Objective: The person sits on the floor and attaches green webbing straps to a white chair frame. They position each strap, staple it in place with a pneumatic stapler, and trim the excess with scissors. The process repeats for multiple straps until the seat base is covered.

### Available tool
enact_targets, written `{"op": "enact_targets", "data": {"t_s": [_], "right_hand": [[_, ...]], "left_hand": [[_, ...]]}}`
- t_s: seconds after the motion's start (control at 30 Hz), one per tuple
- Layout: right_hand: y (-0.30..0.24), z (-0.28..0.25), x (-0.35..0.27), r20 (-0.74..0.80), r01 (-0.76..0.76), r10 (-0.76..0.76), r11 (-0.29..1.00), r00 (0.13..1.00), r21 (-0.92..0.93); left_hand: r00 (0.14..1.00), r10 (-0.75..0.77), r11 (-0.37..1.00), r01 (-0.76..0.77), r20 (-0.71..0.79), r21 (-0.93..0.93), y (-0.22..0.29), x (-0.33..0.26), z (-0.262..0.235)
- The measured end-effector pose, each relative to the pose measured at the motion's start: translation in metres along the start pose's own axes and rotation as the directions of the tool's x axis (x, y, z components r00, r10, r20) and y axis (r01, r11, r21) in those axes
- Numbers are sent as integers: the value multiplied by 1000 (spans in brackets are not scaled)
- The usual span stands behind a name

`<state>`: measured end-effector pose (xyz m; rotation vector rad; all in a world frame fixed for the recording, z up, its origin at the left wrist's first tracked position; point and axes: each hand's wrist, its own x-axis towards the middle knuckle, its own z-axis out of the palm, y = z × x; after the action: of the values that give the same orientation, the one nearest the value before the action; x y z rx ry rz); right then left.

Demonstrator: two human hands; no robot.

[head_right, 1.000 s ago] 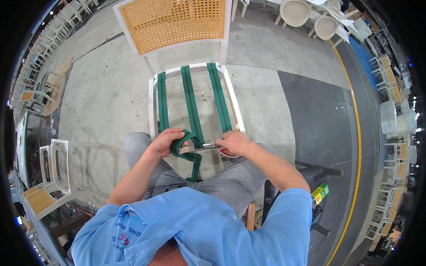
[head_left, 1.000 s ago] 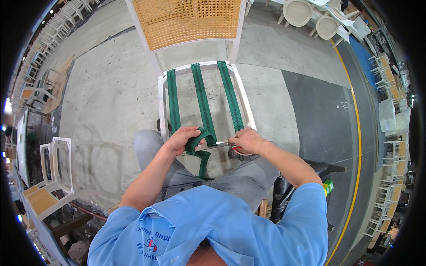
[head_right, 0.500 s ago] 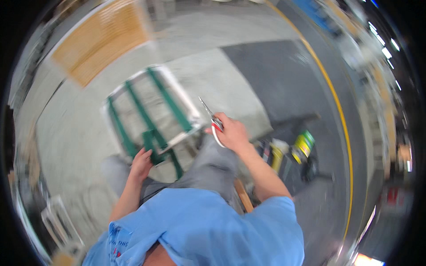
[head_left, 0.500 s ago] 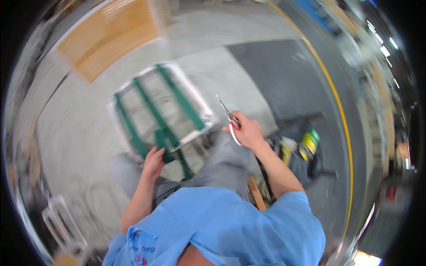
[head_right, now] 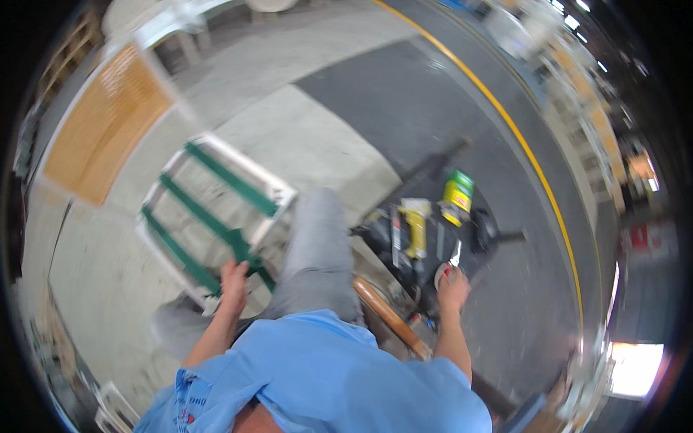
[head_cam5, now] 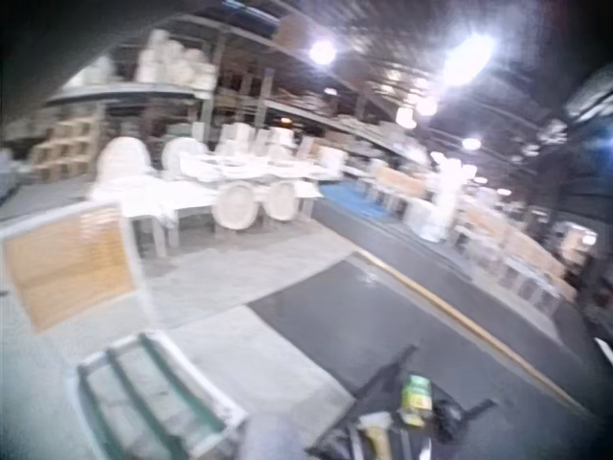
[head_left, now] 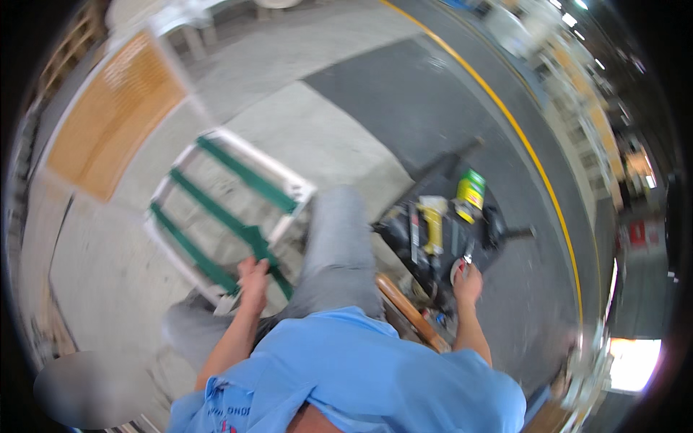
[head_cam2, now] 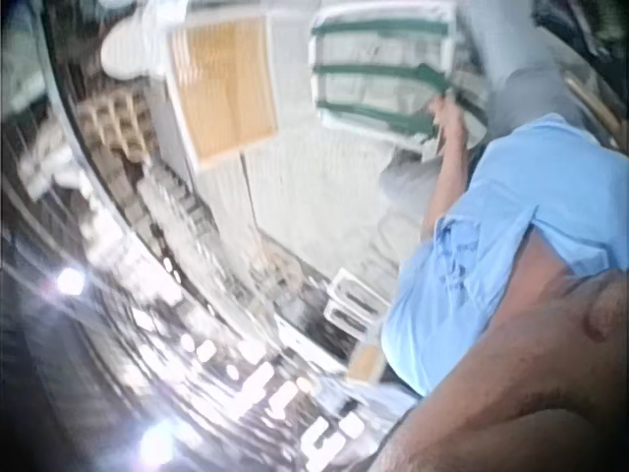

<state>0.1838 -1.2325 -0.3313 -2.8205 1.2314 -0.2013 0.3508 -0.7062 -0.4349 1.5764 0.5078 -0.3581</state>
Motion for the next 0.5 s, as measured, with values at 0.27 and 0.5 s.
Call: {"op": "enact_targets", "data": {"t_s": [0.27, 0.5], "right_hand": [[-172, -2, 52, 38, 308, -419, 724, 907, 617], [-426, -34, -79, 102, 118, -992, 110, 75, 987]], "left_hand": [[995, 89, 983, -94, -38, -155, 46, -29, -6], [948, 315, 804, -289, -39, -520, 182, -90, -57]]}}
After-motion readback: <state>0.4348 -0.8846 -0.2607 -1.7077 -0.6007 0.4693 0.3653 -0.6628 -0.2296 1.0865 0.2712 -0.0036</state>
